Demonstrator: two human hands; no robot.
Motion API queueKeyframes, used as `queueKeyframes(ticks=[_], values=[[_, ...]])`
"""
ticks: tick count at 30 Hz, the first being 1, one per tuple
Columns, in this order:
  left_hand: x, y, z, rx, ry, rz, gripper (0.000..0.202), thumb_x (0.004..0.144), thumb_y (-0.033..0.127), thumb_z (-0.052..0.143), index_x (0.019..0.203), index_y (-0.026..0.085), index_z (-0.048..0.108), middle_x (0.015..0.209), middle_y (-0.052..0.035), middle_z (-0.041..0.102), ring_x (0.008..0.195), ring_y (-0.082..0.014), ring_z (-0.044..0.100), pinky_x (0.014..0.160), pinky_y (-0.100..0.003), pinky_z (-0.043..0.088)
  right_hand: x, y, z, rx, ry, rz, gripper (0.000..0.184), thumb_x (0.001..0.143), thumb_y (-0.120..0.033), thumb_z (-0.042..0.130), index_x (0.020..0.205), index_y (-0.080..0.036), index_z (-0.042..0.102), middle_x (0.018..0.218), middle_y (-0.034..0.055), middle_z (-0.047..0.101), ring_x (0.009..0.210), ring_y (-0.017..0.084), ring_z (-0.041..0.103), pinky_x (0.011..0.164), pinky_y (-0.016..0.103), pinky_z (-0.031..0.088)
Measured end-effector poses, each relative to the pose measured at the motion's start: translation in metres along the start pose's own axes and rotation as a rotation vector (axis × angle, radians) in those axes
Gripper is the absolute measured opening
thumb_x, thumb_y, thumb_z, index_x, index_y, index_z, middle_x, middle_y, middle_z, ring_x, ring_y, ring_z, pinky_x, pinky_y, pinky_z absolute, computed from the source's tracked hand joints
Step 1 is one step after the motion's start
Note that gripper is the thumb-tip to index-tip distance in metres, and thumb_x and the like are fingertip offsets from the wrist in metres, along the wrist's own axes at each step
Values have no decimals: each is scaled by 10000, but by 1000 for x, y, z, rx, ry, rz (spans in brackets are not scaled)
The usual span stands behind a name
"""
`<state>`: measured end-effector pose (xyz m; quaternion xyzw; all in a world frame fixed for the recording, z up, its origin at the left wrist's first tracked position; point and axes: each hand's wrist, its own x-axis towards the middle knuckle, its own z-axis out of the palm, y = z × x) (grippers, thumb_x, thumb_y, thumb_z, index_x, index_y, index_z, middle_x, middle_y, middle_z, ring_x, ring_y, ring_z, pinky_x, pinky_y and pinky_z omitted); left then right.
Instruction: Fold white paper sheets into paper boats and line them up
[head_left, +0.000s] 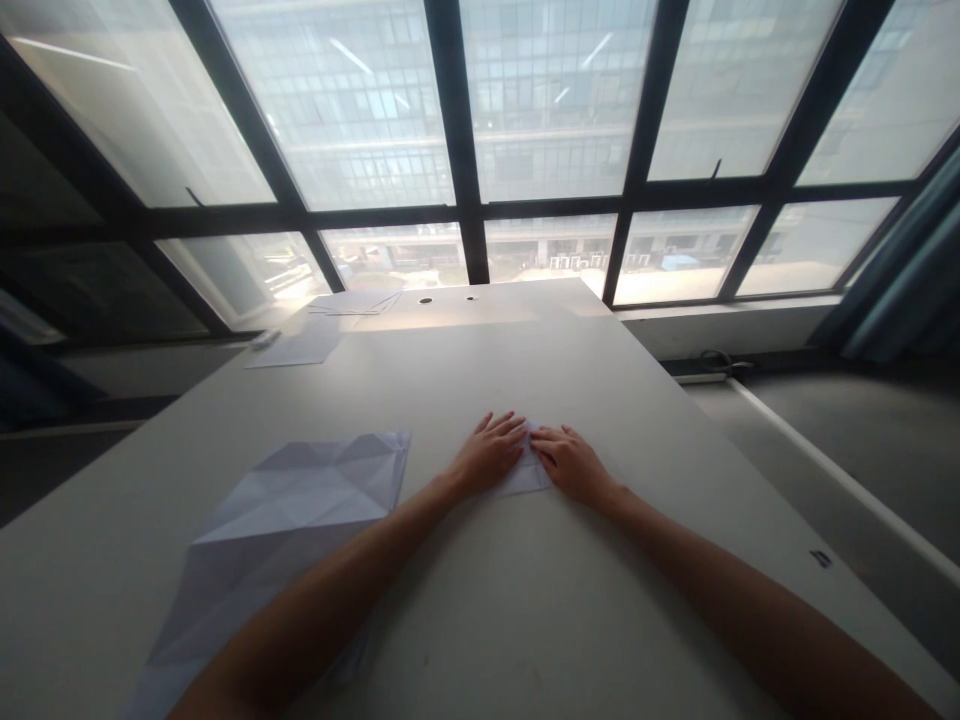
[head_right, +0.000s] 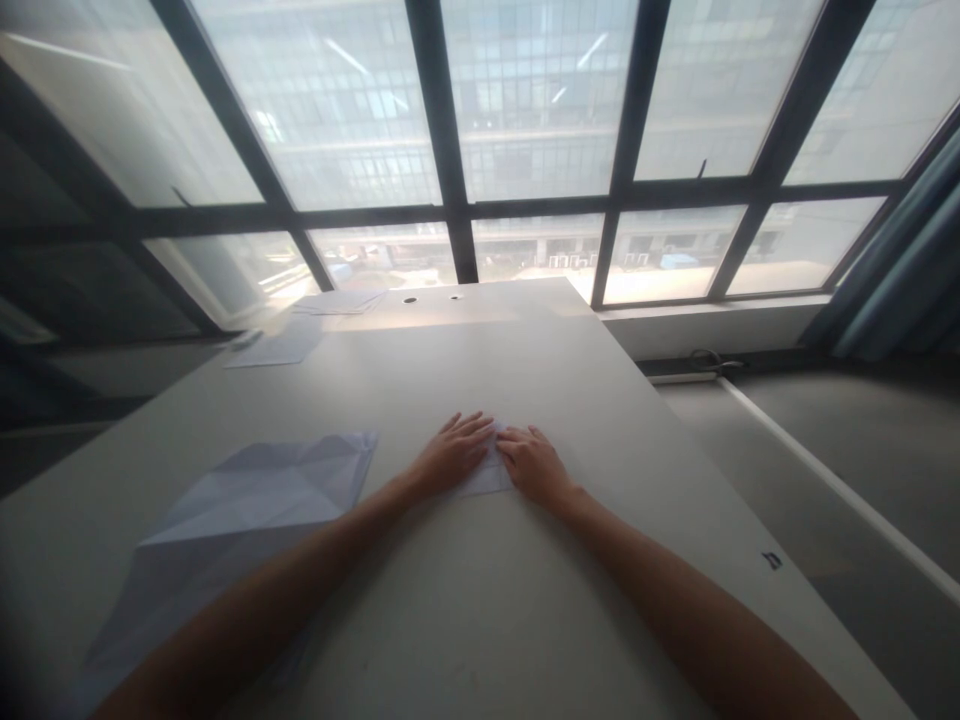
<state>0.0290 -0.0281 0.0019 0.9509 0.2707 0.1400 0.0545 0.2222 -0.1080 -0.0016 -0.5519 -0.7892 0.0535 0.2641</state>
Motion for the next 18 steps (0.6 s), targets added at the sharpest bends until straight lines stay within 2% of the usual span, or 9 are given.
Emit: queueKeyframes(ticks=[2,4,8,12,15,18], values=[[0,3,-4,-40,-6,86,427,966,292,432,1390,266,471,1443,-44,480,1366,-194,389,1178,-427,185,0,-1,-1,-21,-7,36,343,941,-196,450,1227,-251,631,1346,57,579,1273,192,491,1117,432,268],[-1,7,-8,-77,-38,145,490,962,345,456,1441,262,399,1476,-56,436,1375,-194,376,1175,-406,206,0,-2,-3,-39,-11,67,360,943,-203,441,1260,-237,609,1357,67,568,1287,200,475,1114,432,269],[-4,13,-13,-59,-124,159,707,944,533,440,1526,217,192,1566,-97,236,1450,-235,198,1177,-431,168,-1,-1,-4,-66,-19,103,389,941,-209,427,1302,-201,574,1383,70,543,1318,219,437,1121,443,255],[-5,13,-12,-10,-176,154,804,928,631,377,1541,197,90,1583,-120,128,1465,-250,104,1177,-455,102,-1,0,-1,-83,-29,122,417,935,-208,422,1334,-176,542,1410,77,514,1336,215,413,1136,429,229],[-4,12,-10,-4,-169,147,810,925,634,385,1542,207,81,1582,-115,130,1464,-247,111,1177,-457,95,0,1,0,-92,-39,131,426,934,-212,421,1344,-181,531,1420,83,503,1343,207,403,1141,427,211],[-4,12,-11,-21,-130,150,768,918,595,452,1531,231,168,1564,-105,228,1449,-239,198,1180,-460,119,0,1,1,-104,-43,146,420,936,-223,422,1340,-191,534,1417,87,505,1342,213,401,1146,452,179]])
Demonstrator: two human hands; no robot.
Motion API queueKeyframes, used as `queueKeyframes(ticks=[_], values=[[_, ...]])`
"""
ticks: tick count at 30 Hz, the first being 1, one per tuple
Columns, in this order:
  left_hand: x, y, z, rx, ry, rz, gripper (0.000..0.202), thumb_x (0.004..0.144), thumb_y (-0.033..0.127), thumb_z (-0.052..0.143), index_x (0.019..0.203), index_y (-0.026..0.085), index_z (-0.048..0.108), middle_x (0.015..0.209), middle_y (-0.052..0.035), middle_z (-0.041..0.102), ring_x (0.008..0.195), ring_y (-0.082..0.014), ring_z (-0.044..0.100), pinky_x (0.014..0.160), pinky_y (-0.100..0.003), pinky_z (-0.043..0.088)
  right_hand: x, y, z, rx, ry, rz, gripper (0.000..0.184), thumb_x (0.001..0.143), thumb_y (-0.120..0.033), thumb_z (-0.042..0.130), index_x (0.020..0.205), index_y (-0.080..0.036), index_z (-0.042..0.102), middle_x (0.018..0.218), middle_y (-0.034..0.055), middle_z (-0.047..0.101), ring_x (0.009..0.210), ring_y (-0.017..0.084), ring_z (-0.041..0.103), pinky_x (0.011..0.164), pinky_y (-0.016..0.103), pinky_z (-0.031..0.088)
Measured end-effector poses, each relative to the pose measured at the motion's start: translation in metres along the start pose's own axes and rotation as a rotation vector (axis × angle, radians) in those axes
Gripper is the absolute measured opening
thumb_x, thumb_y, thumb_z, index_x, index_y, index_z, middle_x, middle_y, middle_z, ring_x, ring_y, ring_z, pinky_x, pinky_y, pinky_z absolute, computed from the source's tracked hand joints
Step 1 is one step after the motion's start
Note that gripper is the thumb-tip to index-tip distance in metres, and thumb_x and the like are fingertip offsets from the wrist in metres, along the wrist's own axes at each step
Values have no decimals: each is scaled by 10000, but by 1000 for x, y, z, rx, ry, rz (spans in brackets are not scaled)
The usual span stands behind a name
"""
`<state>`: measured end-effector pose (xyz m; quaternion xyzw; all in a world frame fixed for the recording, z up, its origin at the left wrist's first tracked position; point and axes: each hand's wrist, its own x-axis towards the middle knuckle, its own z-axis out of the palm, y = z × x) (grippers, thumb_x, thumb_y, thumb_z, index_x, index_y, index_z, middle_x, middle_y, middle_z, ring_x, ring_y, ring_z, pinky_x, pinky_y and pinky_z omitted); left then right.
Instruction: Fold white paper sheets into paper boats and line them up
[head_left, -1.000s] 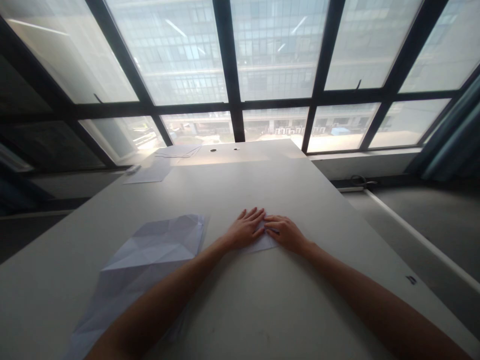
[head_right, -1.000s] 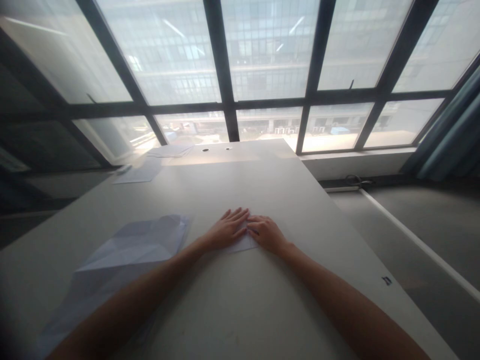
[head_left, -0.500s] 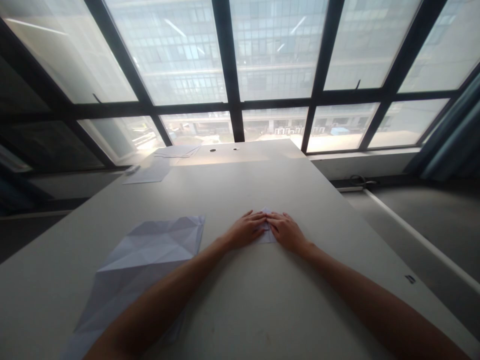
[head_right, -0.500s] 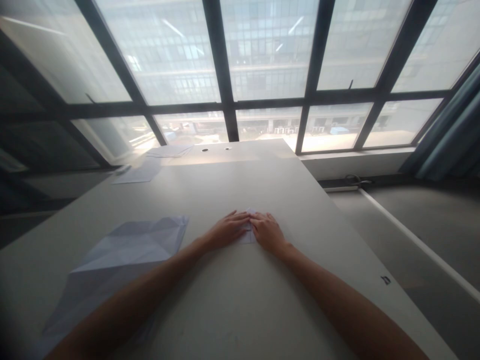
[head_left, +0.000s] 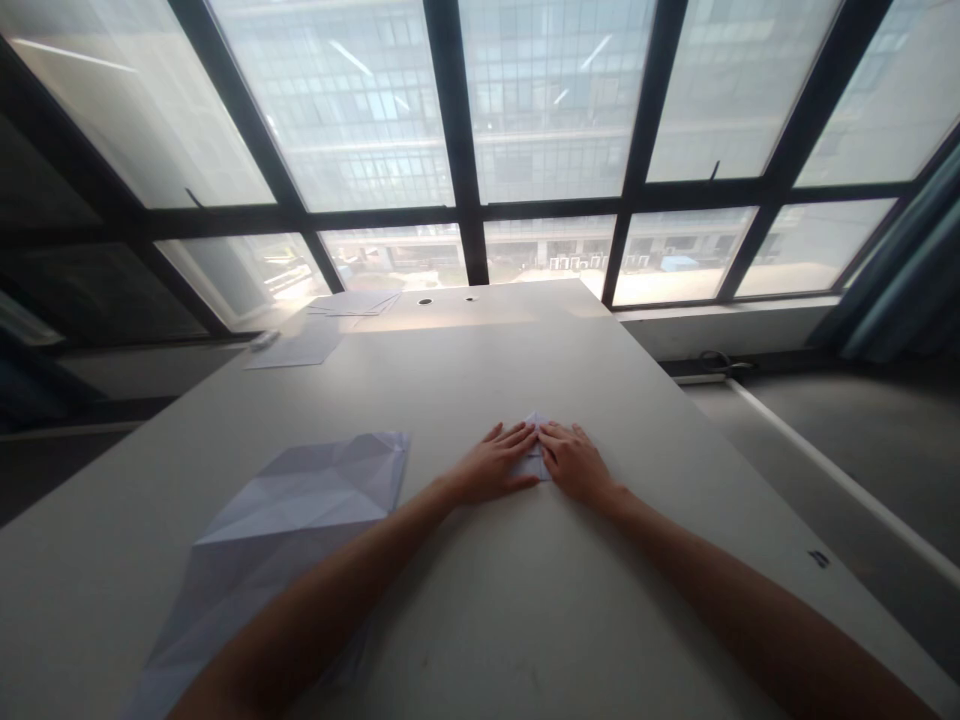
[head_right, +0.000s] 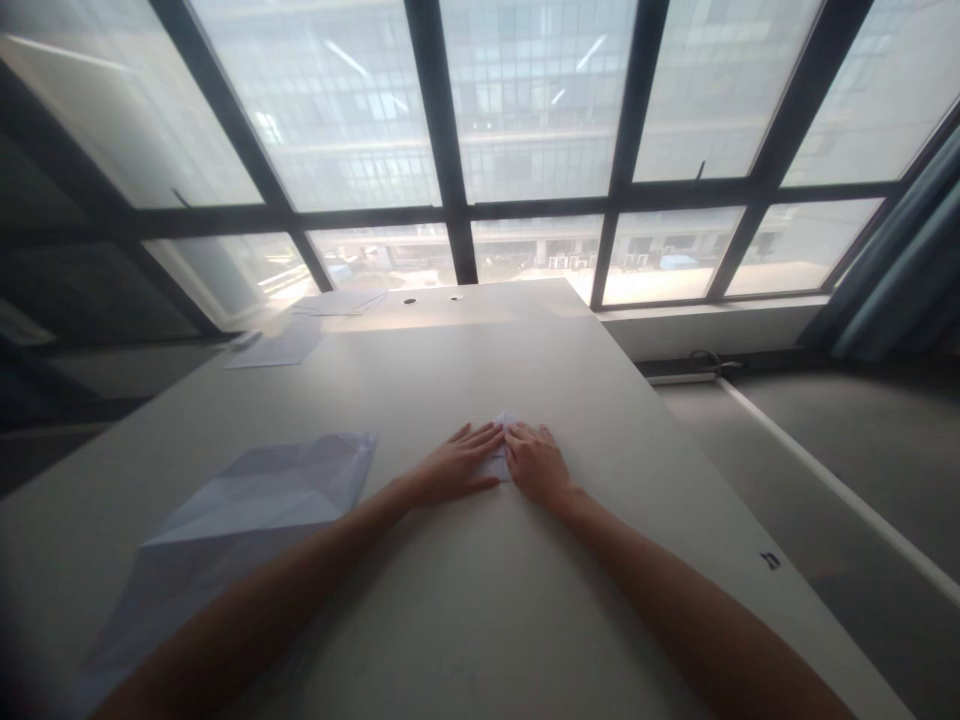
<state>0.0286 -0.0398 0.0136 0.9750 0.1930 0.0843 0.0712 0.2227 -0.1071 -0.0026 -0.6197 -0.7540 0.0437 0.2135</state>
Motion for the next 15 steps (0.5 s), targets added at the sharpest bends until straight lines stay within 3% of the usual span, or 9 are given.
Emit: queueKeyframes(ticks=[6,11,15], values=[[1,5,-6,-58,98,134,538,929,459,529,1424,271,432,1485,-49,419,1369,-199,390,1162,-362,277,-1,-2,-2,-8,0,37,396,948,-241,407,1308,-183,561,1411,102,509,1338,223,402,1142,473,168],[2,4,-6,-88,102,118,496,938,441,524,1393,250,478,1452,-52,466,1339,-195,435,1135,-343,344,0,-1,-1,6,10,24,388,940,-233,431,1297,-170,570,1404,105,514,1330,222,406,1144,443,189],[1,2,-5,-122,97,82,580,900,497,564,1413,248,458,1455,-60,459,1342,-218,430,1135,-358,345,1,1,-2,21,38,-8,355,931,-221,456,1249,-179,607,1353,107,557,1282,222,449,1128,425,234]])
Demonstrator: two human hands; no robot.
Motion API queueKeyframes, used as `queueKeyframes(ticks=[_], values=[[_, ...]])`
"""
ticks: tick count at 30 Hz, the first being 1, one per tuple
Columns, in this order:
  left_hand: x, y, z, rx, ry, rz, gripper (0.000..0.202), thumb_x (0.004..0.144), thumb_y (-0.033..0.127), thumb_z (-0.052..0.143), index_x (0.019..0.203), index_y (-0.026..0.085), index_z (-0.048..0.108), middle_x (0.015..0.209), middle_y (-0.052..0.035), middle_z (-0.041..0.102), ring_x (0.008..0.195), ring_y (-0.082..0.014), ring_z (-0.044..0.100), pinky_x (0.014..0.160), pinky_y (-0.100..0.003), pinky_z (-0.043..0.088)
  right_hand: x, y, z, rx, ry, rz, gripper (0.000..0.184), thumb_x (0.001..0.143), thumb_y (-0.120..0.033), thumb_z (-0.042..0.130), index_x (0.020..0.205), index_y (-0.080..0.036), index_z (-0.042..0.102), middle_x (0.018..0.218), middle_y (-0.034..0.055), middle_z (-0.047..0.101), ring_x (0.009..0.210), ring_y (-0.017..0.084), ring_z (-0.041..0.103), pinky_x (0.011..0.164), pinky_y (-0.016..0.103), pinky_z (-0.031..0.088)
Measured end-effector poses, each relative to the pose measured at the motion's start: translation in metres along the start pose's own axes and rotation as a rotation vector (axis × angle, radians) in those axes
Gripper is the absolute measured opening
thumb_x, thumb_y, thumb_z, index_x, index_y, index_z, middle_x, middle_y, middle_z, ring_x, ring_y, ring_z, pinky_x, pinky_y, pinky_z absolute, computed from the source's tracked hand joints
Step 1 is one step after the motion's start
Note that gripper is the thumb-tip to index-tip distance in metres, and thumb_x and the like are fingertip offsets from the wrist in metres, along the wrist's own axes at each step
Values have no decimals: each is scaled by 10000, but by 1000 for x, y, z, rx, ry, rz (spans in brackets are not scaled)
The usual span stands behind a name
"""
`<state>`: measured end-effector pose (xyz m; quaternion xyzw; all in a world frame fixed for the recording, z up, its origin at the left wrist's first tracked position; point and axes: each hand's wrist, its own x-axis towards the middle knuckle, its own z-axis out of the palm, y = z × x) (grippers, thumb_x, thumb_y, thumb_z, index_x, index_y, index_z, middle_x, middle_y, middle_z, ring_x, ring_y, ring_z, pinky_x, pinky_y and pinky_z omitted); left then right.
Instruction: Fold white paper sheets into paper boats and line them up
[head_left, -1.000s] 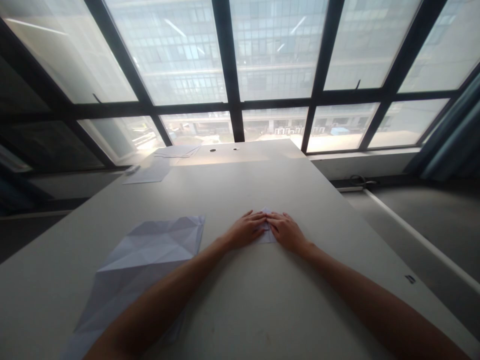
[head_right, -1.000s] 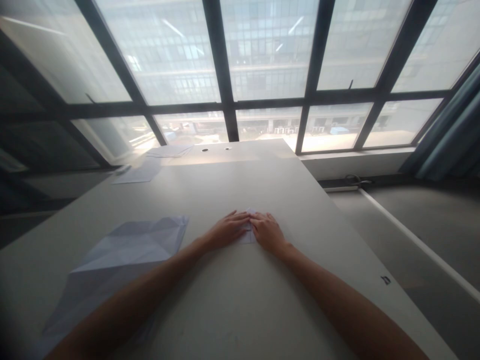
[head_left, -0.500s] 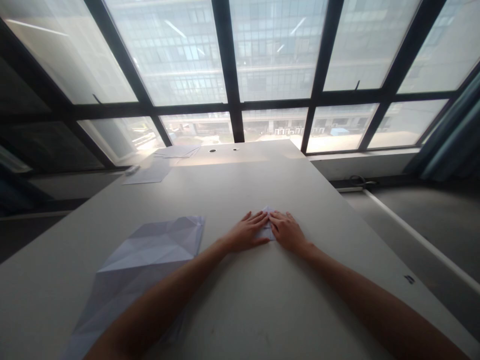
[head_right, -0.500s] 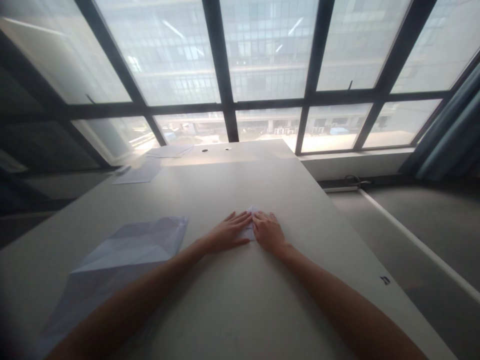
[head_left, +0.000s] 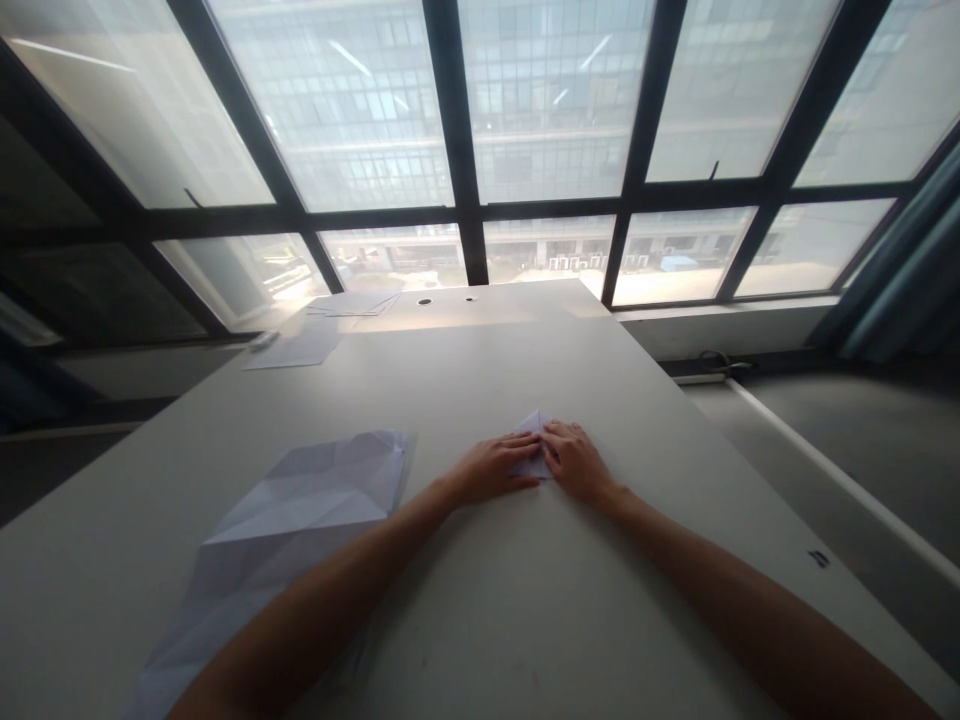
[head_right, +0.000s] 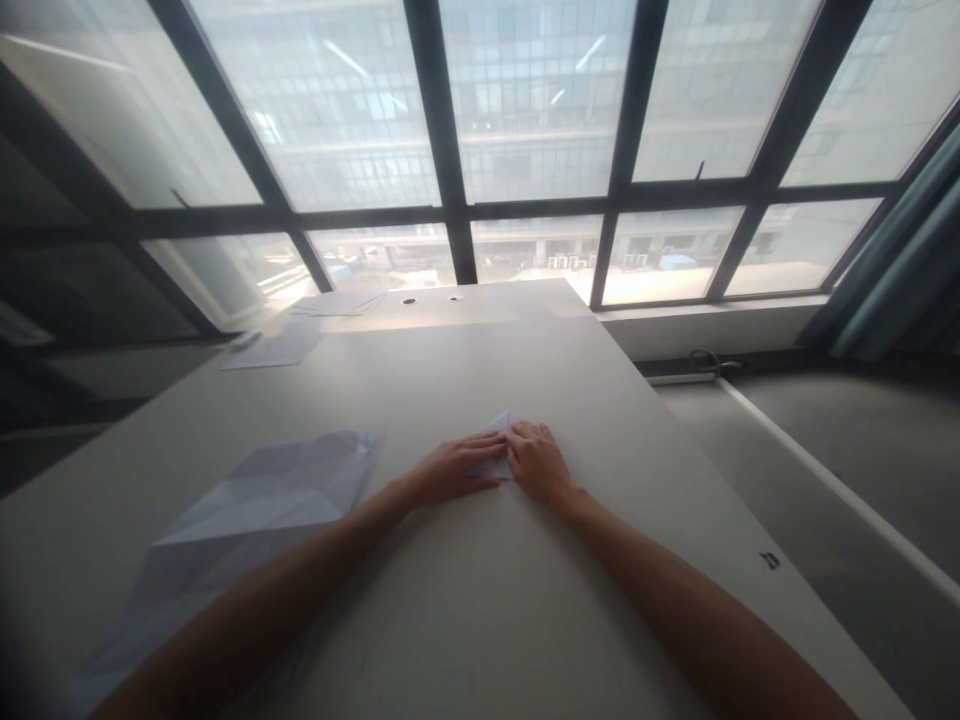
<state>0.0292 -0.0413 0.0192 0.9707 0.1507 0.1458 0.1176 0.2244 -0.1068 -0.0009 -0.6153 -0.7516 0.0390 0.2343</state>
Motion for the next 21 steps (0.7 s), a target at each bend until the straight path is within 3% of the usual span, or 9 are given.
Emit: queueKeyframes(ticks=[8,17,21], values=[[-1,-2,0,-97,56,-34,510,902,483,573,1362,269,529,1428,-51,493,1339,-229,434,1132,-379,357,-1,-5,-7,38,49,-82,266,925,-255,494,1108,-206,681,1203,80,647,1140,204,545,1041,356,366],[0,-2,-5,-138,78,-38,417,971,431,465,1364,306,523,1433,-4,487,1341,-197,430,1139,-340,331,-2,9,-18,64,-67,-271,436,922,-431,528,1296,-214,584,1374,91,548,1289,235,469,1095,403,326],[1,-10,0,-203,93,-74,384,991,415,418,1309,280,584,1405,-11,514,1325,-192,452,1135,-359,339,-2,12,-19,44,-87,-279,431,918,-338,539,1335,-232,549,1392,77,533,1306,225,457,1106,405,311]])
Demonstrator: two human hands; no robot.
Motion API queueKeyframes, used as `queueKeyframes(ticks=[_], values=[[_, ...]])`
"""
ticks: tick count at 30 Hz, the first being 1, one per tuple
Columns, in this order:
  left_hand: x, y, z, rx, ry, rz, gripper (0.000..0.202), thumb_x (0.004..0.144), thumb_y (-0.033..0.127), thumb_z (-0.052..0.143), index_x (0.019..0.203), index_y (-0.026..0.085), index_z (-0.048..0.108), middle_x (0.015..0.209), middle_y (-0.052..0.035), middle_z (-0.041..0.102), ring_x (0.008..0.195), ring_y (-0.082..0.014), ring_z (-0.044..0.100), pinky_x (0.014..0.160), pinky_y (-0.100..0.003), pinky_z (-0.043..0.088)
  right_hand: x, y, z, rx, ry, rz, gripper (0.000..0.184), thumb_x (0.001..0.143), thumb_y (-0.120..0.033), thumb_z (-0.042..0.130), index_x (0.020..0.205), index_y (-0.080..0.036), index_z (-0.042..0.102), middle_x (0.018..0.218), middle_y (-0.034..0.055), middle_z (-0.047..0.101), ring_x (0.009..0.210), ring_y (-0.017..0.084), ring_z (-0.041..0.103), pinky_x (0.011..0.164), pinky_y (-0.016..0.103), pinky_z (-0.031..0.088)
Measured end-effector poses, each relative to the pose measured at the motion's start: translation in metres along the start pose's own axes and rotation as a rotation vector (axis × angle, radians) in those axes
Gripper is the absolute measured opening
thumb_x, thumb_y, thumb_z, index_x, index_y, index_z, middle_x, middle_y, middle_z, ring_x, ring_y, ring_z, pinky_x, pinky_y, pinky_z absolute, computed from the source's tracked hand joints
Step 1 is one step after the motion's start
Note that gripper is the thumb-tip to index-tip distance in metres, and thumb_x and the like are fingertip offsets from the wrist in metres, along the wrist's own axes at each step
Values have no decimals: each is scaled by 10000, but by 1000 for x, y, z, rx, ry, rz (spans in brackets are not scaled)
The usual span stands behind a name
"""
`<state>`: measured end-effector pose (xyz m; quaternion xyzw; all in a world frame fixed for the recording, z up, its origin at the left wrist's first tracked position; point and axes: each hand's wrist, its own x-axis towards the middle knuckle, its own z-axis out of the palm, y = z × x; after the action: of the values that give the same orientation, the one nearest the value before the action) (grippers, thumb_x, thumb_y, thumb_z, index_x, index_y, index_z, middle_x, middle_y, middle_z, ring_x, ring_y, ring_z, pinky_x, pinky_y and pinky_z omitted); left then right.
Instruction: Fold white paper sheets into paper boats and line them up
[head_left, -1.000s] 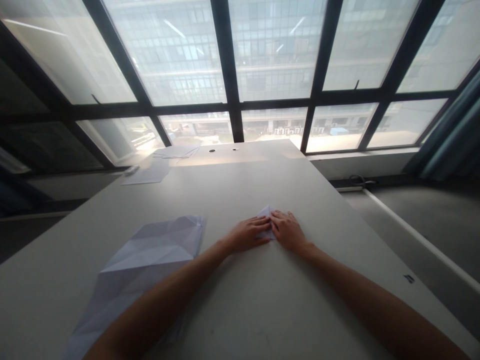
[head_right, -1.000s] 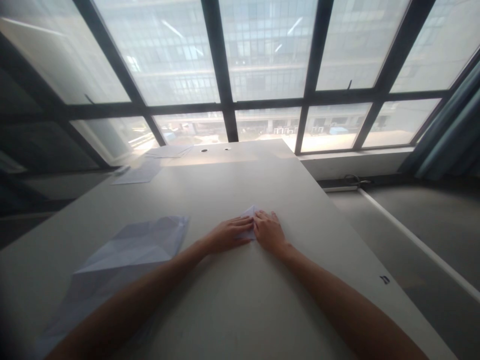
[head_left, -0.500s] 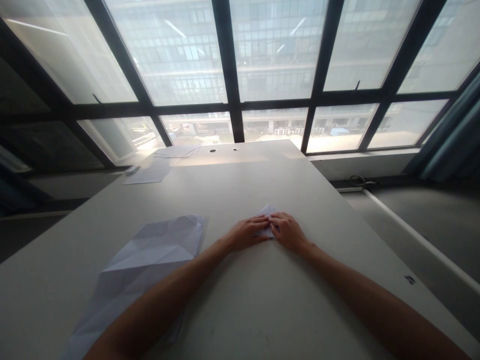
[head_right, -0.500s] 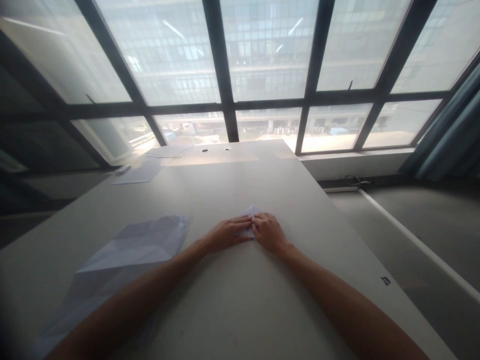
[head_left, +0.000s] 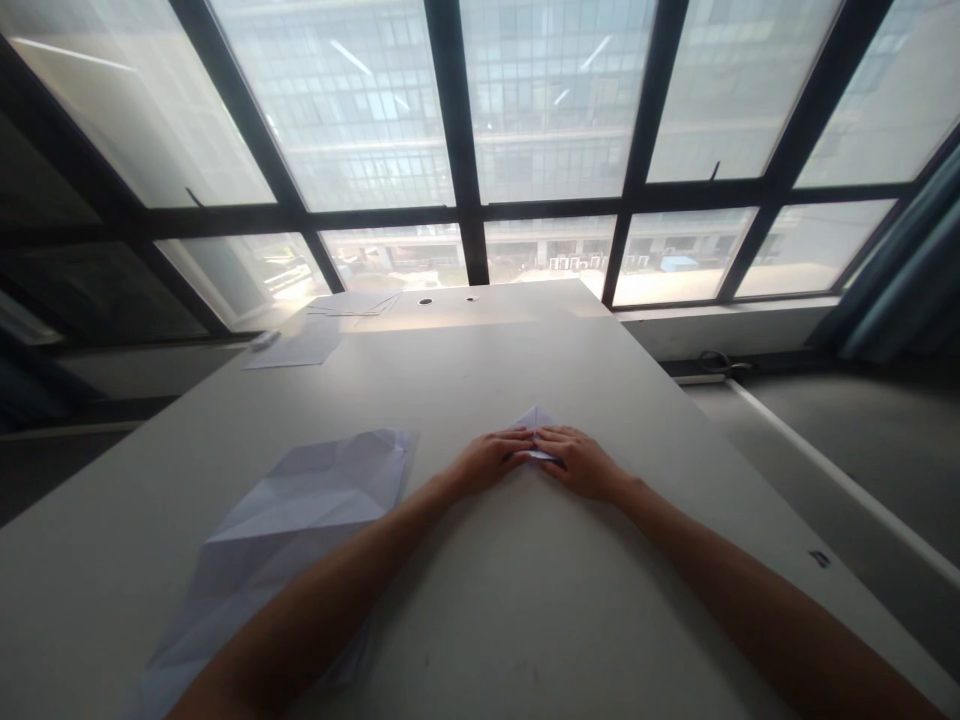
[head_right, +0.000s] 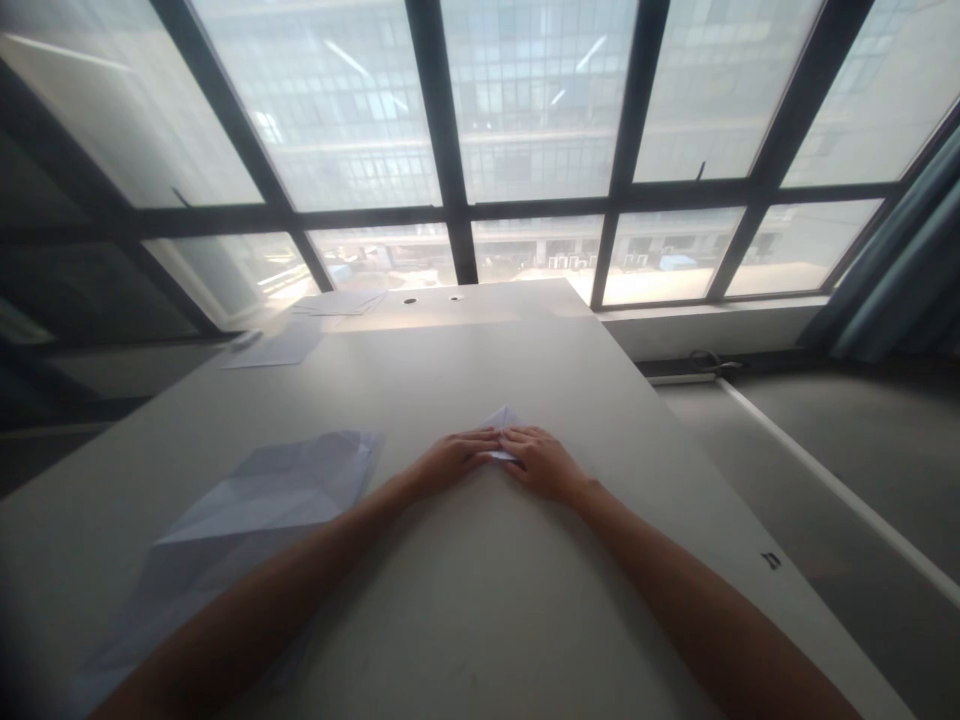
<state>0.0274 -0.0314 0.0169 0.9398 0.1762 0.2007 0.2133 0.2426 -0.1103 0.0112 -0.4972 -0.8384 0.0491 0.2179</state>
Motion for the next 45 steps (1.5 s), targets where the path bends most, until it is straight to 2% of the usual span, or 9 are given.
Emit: queueKeyframes(ticks=[3,7,13,21,24,28,33,38,45], values=[[-1,-7,4,-48,25,-34,388,982,436,422,1220,240,658,1343,-37,573,1300,-214,483,1121,-385,362,1,-1,-1,-6,15,21,358,931,-222,487,1268,-259,604,1326,44,595,1250,194,510,1079,367,339],[-2,-12,7,-75,69,-61,364,943,440,504,1083,186,725,1250,-86,645,1226,-242,557,1072,-379,419,1,-3,-3,-57,57,141,272,962,-246,447,1085,-223,689,1110,59,691,1068,189,599,970,317,409],[-1,-12,7,-60,168,-118,310,932,300,496,1169,215,677,1166,-65,685,1049,-203,650,965,-331,485,1,3,-2,-60,137,304,341,956,-236,450,1277,-213,565,1159,88,664,1087,199,580,939,315,412],[-1,-19,7,65,289,-247,298,909,236,500,1159,201,659,1076,-59,698,978,-192,657,920,-326,504,1,10,6,-114,159,402,320,927,-215,492,1233,-199,584,1119,98,651,1064,227,560,928,337,403],[-1,-17,6,213,263,-245,270,904,216,506,1106,219,685,1155,-71,656,1077,-209,615,1018,-392,443,2,7,5,-181,162,429,300,916,-234,509,1199,-207,606,1107,109,626,1062,253,528,922,369,394],[-1,-7,9,363,114,-125,368,939,167,422,1231,262,624,1397,-42,521,1345,-210,410,1173,-471,204,4,-1,2,-252,197,427,260,890,-212,530,1125,-212,640,1109,119,604,1067,275,501,926,401,385],[-4,3,18,323,-148,-42,557,995,451,354,1506,247,267,1554,-62,281,1447,-221,211,1169,-442,187,5,-17,15,-203,90,318,299,892,-153,455,1119,-190,647,1126,123,629,1095,251,528,975,378,387],[-4,1,19,342,-182,-56,655,988,539,296,1539,236,111,1580,-80,178,1463,-223,125,1173,-424,121,1,-24,41,-164,72,284,516,929,-195,349,1416,-34,405,1474,191,400,1392,269,311,1140,419,235],[-4,-7,17,365,-178,-125,680,964,608,283,1537,272,134,1589,-50,152,1465,-291,27,1162,-475,114,1,-19,39,-132,14,370,574,970,-343,310,1451,-35,355,1532,185,287,1437,277,210,1162,469,156]])
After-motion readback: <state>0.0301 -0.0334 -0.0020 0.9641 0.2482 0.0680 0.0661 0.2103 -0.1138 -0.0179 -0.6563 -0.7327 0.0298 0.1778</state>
